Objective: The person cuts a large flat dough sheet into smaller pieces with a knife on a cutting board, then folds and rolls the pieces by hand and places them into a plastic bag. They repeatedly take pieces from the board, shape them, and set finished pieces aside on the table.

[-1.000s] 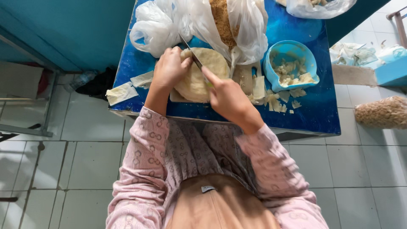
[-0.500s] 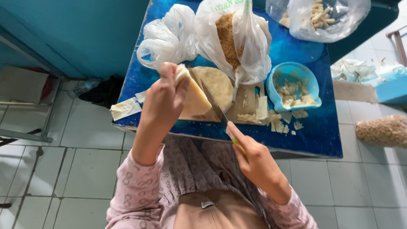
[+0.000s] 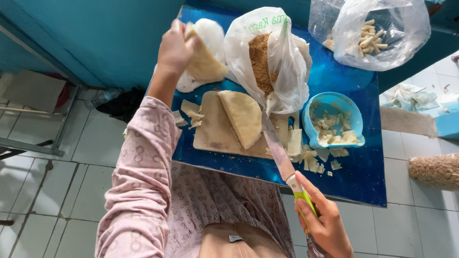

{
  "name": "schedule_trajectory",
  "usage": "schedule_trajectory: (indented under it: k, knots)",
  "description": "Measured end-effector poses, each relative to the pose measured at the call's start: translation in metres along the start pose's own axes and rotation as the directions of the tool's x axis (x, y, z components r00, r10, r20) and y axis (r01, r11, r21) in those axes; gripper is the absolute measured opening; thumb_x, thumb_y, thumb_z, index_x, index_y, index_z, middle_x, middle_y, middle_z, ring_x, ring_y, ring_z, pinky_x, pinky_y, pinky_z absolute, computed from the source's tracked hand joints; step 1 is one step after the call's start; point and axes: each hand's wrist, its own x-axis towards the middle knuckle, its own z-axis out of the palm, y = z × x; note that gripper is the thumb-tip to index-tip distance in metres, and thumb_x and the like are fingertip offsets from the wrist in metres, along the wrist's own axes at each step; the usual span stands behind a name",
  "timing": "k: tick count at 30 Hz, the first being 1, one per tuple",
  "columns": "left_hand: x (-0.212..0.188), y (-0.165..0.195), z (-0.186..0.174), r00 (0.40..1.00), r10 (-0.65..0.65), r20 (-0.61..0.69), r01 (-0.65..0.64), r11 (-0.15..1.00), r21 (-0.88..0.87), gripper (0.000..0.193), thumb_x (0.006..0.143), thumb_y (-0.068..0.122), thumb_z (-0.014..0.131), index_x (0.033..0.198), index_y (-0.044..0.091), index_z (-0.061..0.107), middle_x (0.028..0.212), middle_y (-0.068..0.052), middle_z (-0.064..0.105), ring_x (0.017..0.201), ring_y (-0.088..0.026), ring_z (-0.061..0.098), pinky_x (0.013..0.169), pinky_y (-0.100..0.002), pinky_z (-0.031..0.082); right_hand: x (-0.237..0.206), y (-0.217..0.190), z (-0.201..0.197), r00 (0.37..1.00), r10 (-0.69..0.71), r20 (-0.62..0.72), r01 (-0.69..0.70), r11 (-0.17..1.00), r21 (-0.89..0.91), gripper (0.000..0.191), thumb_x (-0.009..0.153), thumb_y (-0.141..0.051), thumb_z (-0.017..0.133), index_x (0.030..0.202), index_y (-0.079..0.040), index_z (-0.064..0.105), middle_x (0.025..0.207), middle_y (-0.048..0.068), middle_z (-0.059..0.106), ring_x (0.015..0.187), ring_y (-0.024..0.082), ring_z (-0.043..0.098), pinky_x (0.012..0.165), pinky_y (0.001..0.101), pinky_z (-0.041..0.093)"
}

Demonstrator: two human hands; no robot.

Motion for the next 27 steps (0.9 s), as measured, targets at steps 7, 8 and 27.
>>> schedule_trajectory:
  k: [7, 8, 27]
  knots:
    - [-0.057, 0.043, 0.039, 0.950, 0.143, 0.277, -0.187, 0.972, 0.139, 0.023, 0.099, 0.025, 0.072, 0.107, 0.004, 0.072, 0.106, -0.020, 0.067, 0.101, -0.038, 0.068, 0.090, -0.045, 0.055, 0.006, 0.006, -0.041, 0.996, -0.088, 0.009, 0.087, 0.994, 0.064, 0.058, 0.092, 0.000, 0.058, 0.149, -0.005, 0.049, 0.077, 0.008, 0.069, 0.047, 0.009, 0.057, 0.041, 0.0234, 0.044]
    - [-0.058, 0.048, 0.038, 0.888, 0.135, 0.440, -0.180, 0.982, 0.061, 0.031, 0.096, 0.032, 0.073, 0.108, 0.003, 0.073, 0.105, -0.020, 0.068, 0.099, -0.039, 0.067, 0.086, -0.048, 0.054, 0.007, 0.006, -0.045, 0.995, -0.099, 0.020, 0.097, 0.993, 0.064, 0.058, 0.093, -0.001, 0.058, 0.150, -0.005, 0.049, 0.077, 0.008, 0.068, 0.047, 0.008, 0.056, 0.042, 0.0232, 0.044]
    - [-0.026, 0.084, 0.075, 0.465, -0.090, 0.881, -0.284, 0.927, 0.244, 0.051, 0.061, 0.028, 0.086, 0.101, -0.002, 0.073, 0.103, -0.020, 0.073, 0.101, -0.034, 0.069, 0.082, -0.043, 0.056, 0.023, -0.007, -0.069, 0.993, -0.105, -0.047, 0.112, 0.971, 0.212, 0.059, 0.094, -0.003, 0.058, 0.152, -0.004, 0.047, 0.079, 0.009, 0.067, 0.051, 0.008, 0.055, 0.038, 0.0229, 0.043]
